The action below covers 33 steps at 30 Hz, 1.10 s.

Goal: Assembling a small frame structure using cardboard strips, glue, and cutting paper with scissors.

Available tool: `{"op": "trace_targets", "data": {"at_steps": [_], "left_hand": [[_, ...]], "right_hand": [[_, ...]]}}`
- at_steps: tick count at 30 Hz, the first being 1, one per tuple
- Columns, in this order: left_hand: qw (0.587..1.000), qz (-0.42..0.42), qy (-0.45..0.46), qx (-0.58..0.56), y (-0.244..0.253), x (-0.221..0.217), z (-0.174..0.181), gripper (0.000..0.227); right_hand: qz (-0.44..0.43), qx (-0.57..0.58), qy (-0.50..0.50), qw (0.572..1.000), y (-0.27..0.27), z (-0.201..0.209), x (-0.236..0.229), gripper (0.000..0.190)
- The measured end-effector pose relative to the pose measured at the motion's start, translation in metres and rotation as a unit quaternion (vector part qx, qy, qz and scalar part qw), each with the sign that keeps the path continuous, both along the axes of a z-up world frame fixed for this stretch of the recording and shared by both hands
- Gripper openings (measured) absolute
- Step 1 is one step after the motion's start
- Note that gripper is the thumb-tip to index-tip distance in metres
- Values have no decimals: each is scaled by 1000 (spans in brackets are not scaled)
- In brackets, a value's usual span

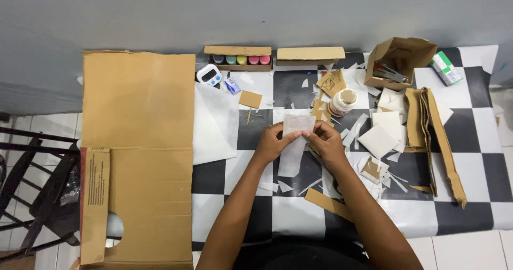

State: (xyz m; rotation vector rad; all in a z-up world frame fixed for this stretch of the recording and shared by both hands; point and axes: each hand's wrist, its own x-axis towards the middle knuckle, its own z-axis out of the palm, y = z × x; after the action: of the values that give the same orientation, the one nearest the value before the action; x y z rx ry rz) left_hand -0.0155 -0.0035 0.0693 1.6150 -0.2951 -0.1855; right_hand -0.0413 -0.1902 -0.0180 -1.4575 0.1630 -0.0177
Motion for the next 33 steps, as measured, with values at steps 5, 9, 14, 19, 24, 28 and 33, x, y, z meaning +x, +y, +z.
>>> {"op": "trace_targets", "data": {"at_steps": [5,9,14,19,24,28,33], "left_hand": [[1000,-9,5,8,0,1,6,30],[1000,-16,5,11,1,-1,5,29],[1000,-18,-11,15,0,-2,6,30],[999,-21,-20,18,-1,-3,4,31],[999,-16,-28,21,-2,-4,11,36],[998,-26,-52,35,-2,-2,1,38],[997,-38,-55,33,1,-4,-19,40]], "right_hand": [[0,10,4,1000,-3,-5,-1,14],[13,2,1,1000,-8,-12,1,14],[11,17,-3,1000,-6,-10,0,14],[3,24,-2,1000,-4,-11,-4,13],[13,32,2,999,-3,2,-3,14],[13,34,2,999,2,25,-2,15],[-17,76,10,997,8,35,-3,16]]}}
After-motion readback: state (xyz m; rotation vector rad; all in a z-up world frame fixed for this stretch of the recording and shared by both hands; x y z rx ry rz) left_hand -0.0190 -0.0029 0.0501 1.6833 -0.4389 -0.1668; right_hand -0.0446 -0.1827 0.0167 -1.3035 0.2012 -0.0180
